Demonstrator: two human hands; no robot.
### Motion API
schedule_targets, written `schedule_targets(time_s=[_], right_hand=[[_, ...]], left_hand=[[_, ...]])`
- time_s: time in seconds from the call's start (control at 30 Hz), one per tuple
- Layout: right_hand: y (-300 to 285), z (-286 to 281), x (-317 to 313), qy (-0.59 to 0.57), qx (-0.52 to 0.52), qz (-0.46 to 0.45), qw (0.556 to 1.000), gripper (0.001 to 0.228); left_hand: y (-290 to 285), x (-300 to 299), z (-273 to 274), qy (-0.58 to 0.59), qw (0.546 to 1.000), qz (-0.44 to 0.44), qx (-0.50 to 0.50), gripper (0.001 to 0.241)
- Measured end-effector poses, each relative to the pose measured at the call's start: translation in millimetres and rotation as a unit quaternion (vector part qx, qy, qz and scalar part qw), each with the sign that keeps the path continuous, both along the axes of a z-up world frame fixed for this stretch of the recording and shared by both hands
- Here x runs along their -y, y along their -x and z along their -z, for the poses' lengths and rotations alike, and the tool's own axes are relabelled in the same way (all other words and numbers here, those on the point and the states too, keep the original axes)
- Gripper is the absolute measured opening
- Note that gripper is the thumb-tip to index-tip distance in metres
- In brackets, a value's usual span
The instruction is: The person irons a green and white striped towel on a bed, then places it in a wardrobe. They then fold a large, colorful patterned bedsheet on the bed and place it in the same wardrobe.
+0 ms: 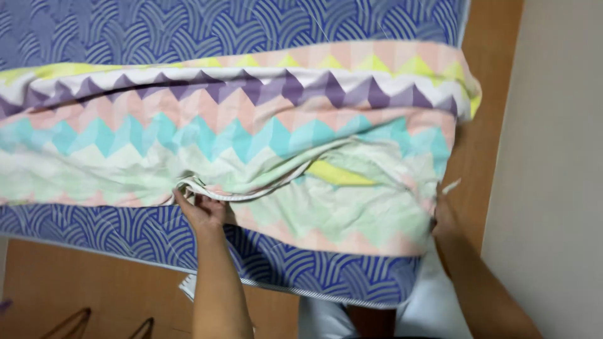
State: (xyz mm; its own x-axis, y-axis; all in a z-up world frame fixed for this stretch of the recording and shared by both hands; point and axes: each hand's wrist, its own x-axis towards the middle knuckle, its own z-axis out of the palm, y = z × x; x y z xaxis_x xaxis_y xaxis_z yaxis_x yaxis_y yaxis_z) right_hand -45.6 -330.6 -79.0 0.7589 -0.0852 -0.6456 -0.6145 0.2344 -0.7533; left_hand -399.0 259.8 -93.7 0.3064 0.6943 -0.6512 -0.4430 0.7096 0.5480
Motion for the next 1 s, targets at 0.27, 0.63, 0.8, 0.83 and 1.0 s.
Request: schedule_targets(time_s=[0.27,0.63,0.8,0.83,1.0], right_hand=[[41,41,-1,0.006,-0.076,0.233,0.969,0.032],[93,-47,-132,-0.407,-0.309,0.163,0.844,0.092],[21,-25,-139,-0.487,-0.154,0.156,0.845,0.089],[-2,-34,-123,-0.502,-0.081,0.149,0.848,0.075],[-99,-151,-67,-0.516,0.103,0.116,0.843,0.056]], left_hand=[[-54,21,-119,0.065,0.990,0.113,-0.058,0.059],[-143,85,86,0.193,0.968,0.160,0.029,0.043],[-157,102,-168,0.047,0.959,0.207,0.186,0.065],[-153,85,-179,-0.004,0.963,0.202,0.180,0.062],[-170,72,-253,-0.008,0.953,0.148,0.266,0.061]])
